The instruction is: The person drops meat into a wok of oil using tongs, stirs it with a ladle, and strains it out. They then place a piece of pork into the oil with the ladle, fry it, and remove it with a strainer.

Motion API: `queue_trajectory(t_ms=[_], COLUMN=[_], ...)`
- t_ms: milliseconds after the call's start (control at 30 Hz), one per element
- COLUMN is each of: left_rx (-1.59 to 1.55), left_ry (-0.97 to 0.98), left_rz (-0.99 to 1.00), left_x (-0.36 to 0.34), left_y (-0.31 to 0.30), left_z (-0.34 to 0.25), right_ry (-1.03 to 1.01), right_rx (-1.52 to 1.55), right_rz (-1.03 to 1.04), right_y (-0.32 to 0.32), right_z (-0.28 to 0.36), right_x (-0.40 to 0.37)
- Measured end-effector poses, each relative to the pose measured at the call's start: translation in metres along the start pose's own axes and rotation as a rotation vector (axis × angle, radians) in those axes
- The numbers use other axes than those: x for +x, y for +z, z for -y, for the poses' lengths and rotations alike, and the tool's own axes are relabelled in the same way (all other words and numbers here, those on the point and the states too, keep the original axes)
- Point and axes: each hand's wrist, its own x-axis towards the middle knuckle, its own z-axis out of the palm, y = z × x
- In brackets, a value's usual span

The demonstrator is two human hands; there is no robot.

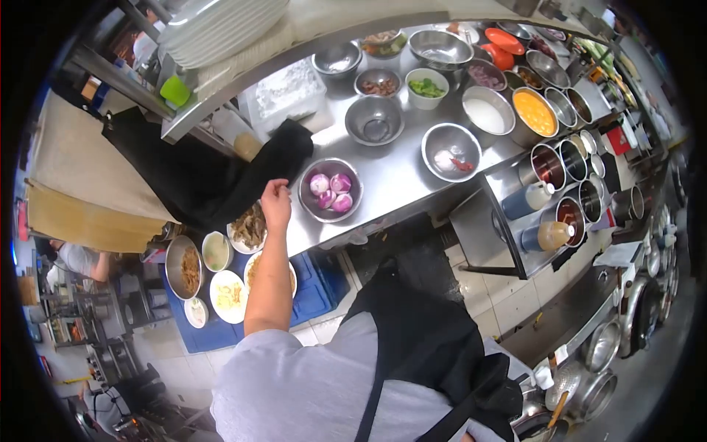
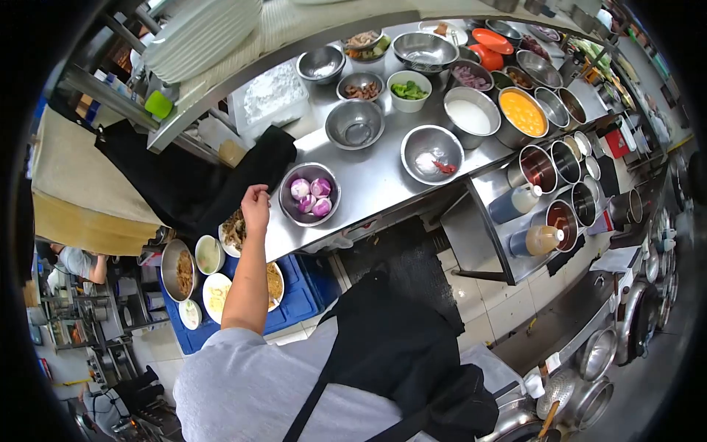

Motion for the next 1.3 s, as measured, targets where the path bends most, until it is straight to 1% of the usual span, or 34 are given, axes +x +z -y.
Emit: queue_trajectory(t_ms=[67, 100, 167, 200, 233, 267, 300, 333, 400, 433, 467, 567, 600, 633, 667, 700, 767, 800, 867, 1000, 1067, 1100, 1167, 1200, 1267, 1300], left_rx=[-0.086, -0.080, -0.274, -0.318, -0.298, -0.317, -0.336, -0.336, -0.360, -0.516, -0.542, -0.563, -0.590, -0.619, -0.623, -0.678, -0.742, -0.744, -0.772, -0.827, -0.879, -0.880, -0.763, -0.766, -0.701, -0.701], left_ry=[-0.039, -0.049, -0.042, -0.070, -0.057, -0.101, -0.084, 0.124, 0.338, 0.419, 0.598, 0.652, 0.724, 0.796, 0.799, 0.813, 0.825, 0.824, 0.859, 0.836, 0.849, 0.843, 0.716, 0.715, 0.573, 0.581], left_rz=[-0.029, -0.001, 0.126, 0.259, 0.389, 0.584, 0.834, 1.125, 1.579, 1.710, 1.803, 1.930, 1.942, 1.951, 1.976, 2.000, 2.033, 2.055, 2.058, 2.156, 2.195, 2.201, 2.318, 2.323, 2.409, 2.410], left_x=[0.002, 0.001, -0.012, -0.022, -0.034, -0.050, -0.066, -0.077, -0.099, -0.113, -0.119, -0.132, -0.133, -0.135, -0.137, -0.138, -0.139, -0.139, -0.139, -0.135, -0.132, -0.130, -0.128, -0.129, -0.130, -0.134], left_y=[0.000, 0.003, 0.014, 0.024, 0.036, 0.047, 0.057, 0.064, 0.083, 0.090, 0.099, 0.108, 0.111, 0.115, 0.118, 0.121, 0.126, 0.131, 0.139, 0.151, 0.155, 0.156, 0.158, 0.159, 0.160, 0.161], left_z=[0.002, -0.003, -0.027, -0.048, -0.070, -0.102, -0.124, -0.151, -0.209, -0.219, -0.232, -0.255, -0.260, -0.265, -0.270, -0.274, -0.281, -0.283, -0.286, -0.292, -0.288, -0.286, -0.283, -0.282, -0.279, -0.278], right_ry=[0.027, 0.039, 0.055, 0.063, 0.068, 0.071, 0.068, 0.061, 0.043, 0.031, 0.019, -0.024, -0.027, -0.060, -0.096, -0.101, -0.096, -0.098, -0.195, -0.220, -0.246, -0.243, -0.248, -0.248, -0.270, -0.276], right_rx=[0.036, 0.073, 0.186, 0.259, 0.337, 0.413, 0.485, 0.550, 0.667, 0.718, 0.765, 0.896, 0.920, 0.998, 1.073, 1.096, 1.091, 1.111, 1.147, 1.199, 1.150, 1.156, 1.124, 1.128, 1.119, 1.118], right_rz=[0.030, 0.039, 0.038, 0.027, 0.011, -0.006, -0.017, -0.024, -0.030, -0.031, -0.031, -0.022, -0.032, 0.036, 0.104, 0.092, -0.018, -0.026, 0.054, 0.056, -0.026, -0.029, -0.048, -0.052, -0.028, -0.030], right_y=[0.012, 0.021, 0.040, 0.053, 0.065, 0.077, 0.090, 0.100, 0.119, 0.125, 0.130, 0.145, 0.149, 0.152, 0.155, 0.159, 0.167, 0.169, 0.173, 0.179, 0.180, 0.180, 0.180, 0.179, 0.178, 0.179], right_z=[0.018, 0.020, 0.010, 0.000, -0.013, -0.024, -0.033, -0.039, -0.048, -0.051, -0.056, -0.062, -0.065, -0.066, -0.068, -0.068, -0.070, -0.073, -0.080, -0.081, -0.083, -0.085, -0.087, -0.087, -0.085, -0.084], right_x=[0.001, 0.000, -0.009, -0.020, -0.031, -0.042, -0.051, -0.056, -0.063, -0.066, -0.070, -0.082, -0.083, -0.084, -0.085, -0.087, -0.091, -0.091, -0.087, -0.098, -0.103, -0.103, -0.105, -0.105, -0.104, -0.104])
